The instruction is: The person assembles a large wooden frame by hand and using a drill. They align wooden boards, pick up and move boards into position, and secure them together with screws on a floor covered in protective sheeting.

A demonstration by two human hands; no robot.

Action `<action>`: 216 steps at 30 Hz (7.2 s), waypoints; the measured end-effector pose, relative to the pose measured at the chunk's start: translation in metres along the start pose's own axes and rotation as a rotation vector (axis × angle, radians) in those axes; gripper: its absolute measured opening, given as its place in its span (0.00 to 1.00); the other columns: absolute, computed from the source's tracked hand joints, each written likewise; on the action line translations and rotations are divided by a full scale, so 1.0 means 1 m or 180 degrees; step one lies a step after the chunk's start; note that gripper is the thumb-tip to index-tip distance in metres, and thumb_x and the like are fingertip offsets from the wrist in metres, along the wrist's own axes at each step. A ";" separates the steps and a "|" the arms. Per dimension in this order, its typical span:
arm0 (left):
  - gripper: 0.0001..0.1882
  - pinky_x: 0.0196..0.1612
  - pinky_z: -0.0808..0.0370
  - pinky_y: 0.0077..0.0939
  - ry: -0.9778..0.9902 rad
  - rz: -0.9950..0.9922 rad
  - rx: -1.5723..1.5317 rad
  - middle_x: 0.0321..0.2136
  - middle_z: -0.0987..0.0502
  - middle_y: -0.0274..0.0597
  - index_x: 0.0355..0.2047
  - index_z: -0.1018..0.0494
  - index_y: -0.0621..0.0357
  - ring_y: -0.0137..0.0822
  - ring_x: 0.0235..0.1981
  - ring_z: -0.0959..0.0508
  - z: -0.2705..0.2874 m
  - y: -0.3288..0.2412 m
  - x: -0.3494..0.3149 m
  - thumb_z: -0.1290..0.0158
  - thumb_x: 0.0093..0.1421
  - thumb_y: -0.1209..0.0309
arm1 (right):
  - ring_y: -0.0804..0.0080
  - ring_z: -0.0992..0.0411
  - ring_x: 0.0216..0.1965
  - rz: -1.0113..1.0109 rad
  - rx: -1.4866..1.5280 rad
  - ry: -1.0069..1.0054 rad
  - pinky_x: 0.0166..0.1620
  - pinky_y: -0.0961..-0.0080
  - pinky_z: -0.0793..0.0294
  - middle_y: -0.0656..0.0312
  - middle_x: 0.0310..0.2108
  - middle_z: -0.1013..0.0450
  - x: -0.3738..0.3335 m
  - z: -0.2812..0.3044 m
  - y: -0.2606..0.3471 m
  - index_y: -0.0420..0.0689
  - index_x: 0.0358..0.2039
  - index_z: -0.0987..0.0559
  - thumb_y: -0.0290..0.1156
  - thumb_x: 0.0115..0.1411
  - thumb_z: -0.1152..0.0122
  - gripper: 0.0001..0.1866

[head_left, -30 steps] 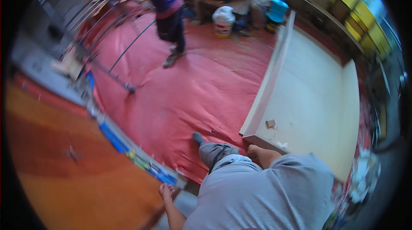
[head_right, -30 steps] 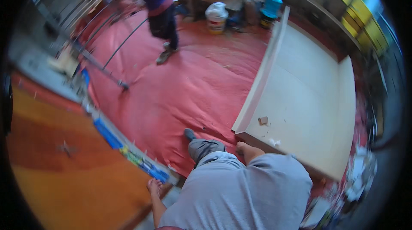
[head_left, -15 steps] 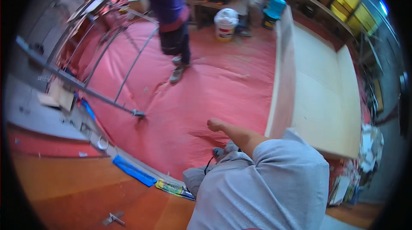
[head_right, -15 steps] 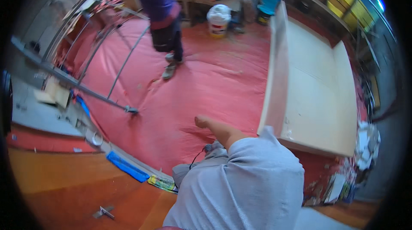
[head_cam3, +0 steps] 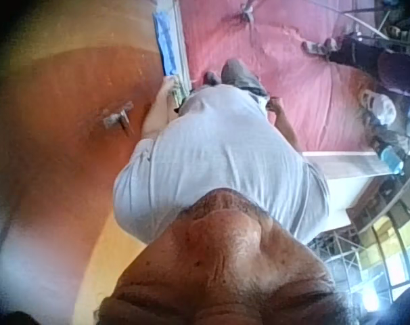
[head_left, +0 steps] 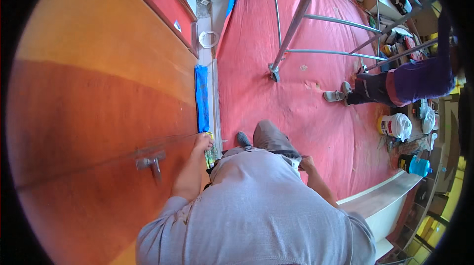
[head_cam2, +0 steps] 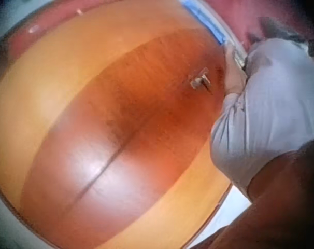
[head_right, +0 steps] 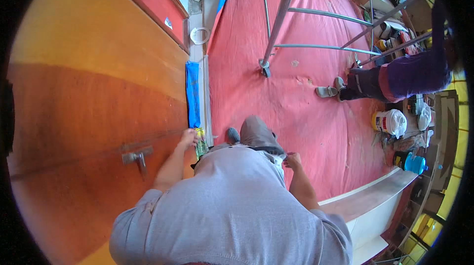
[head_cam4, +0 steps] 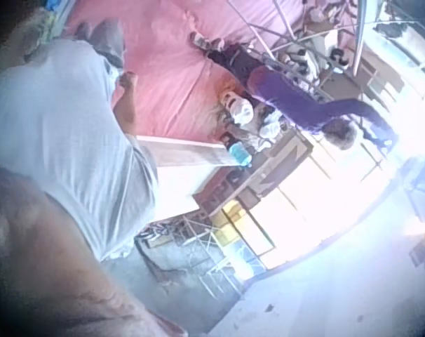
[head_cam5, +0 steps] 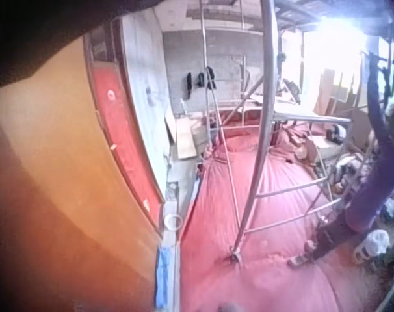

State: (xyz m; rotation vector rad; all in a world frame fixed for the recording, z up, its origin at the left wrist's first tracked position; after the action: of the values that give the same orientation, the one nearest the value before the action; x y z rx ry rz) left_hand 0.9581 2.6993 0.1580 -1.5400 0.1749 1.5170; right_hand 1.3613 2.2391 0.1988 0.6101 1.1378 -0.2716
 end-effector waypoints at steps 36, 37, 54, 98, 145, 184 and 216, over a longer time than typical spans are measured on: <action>0.14 0.28 0.20 0.37 0.0054 0.0478 -0.0224 0.32 0.19 0.46 0.43 0.27 0.56 0.38 0.27 0.19 0.239 -0.734 0.531 0.52 0.67 0.60 | 0.66 0.19 0.29 0.0148 -0.0003 -0.0232 0.28 0.67 0.20 0.56 0.29 0.19 0.282 -0.124 0.870 0.40 0.40 0.15 0.33 0.61 0.38 0.12; 0.12 0.26 0.19 0.35 0.0127 0.0395 -0.0436 0.31 0.19 0.45 0.46 0.28 0.56 0.38 0.26 0.19 0.253 -0.765 0.551 0.54 0.68 0.64 | 0.64 0.19 0.28 0.0129 0.0382 -0.0214 0.25 0.66 0.20 0.55 0.29 0.20 0.280 -0.133 0.904 0.39 0.39 0.15 0.32 0.61 0.39 0.12; 0.12 0.29 0.16 0.43 0.0642 0.0249 0.1541 0.32 0.16 0.55 0.35 0.19 0.66 0.44 0.36 0.14 0.235 -1.190 0.790 0.46 0.61 0.68 | 0.69 0.20 0.35 0.1798 -0.0182 -0.0030 0.37 0.73 0.20 0.54 0.36 0.19 0.454 -0.152 1.482 0.35 0.54 0.22 0.34 0.66 0.40 0.20; 0.08 0.21 0.22 0.37 0.0577 0.0259 0.1773 0.22 0.21 0.45 0.34 0.22 0.56 0.42 0.22 0.18 0.315 -2.255 1.435 0.47 0.59 0.67 | 0.64 0.23 0.43 0.2499 0.0598 -0.1919 0.47 0.70 0.23 0.54 0.42 0.22 0.574 -0.158 2.389 0.40 0.57 0.25 0.36 0.52 0.20 0.34; 0.45 0.68 0.50 0.71 -0.3905 0.0826 0.1445 0.75 0.58 0.42 0.73 0.53 0.57 0.48 0.76 0.57 0.776 -2.630 1.719 0.46 0.57 0.67 | 0.67 0.21 0.36 0.1160 -0.2139 0.0222 0.36 0.72 0.21 0.50 0.44 0.22 0.907 -0.175 3.456 0.39 0.62 0.29 0.38 0.66 0.37 0.27; 0.12 0.58 0.35 0.52 -0.3032 0.1601 0.0124 0.45 0.19 0.36 0.43 0.21 0.44 0.41 0.53 0.23 0.666 -2.737 1.766 0.44 0.59 0.69 | 0.54 0.36 0.66 0.7319 -0.7788 0.2834 0.68 0.58 0.38 0.49 0.66 0.36 0.961 -0.953 3.642 0.41 0.66 0.37 0.38 0.50 0.25 0.46; 0.04 0.34 0.19 0.39 -0.2479 0.2749 -0.2953 0.29 0.16 0.38 0.25 0.19 0.48 0.42 0.32 0.16 -0.072 -2.996 1.771 0.37 0.50 0.65 | 0.49 0.18 0.37 0.7577 -0.8605 0.2737 0.44 0.61 0.21 0.40 0.31 0.20 0.674 -0.894 3.572 0.29 0.31 0.18 0.31 0.41 0.20 0.21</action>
State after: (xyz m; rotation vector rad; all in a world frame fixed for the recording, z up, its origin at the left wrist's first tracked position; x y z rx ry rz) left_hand 3.4082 5.1723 0.1441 -1.4230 -0.4405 3.0787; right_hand 2.7370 5.7107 0.4599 0.8420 0.1718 -2.8963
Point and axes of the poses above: each hand's wrist, its own x-axis towards the middle knuckle, its own z-axis out of the back of the hand, y = z × x, the point moved 5 cm from there along x, towards the middle knuckle
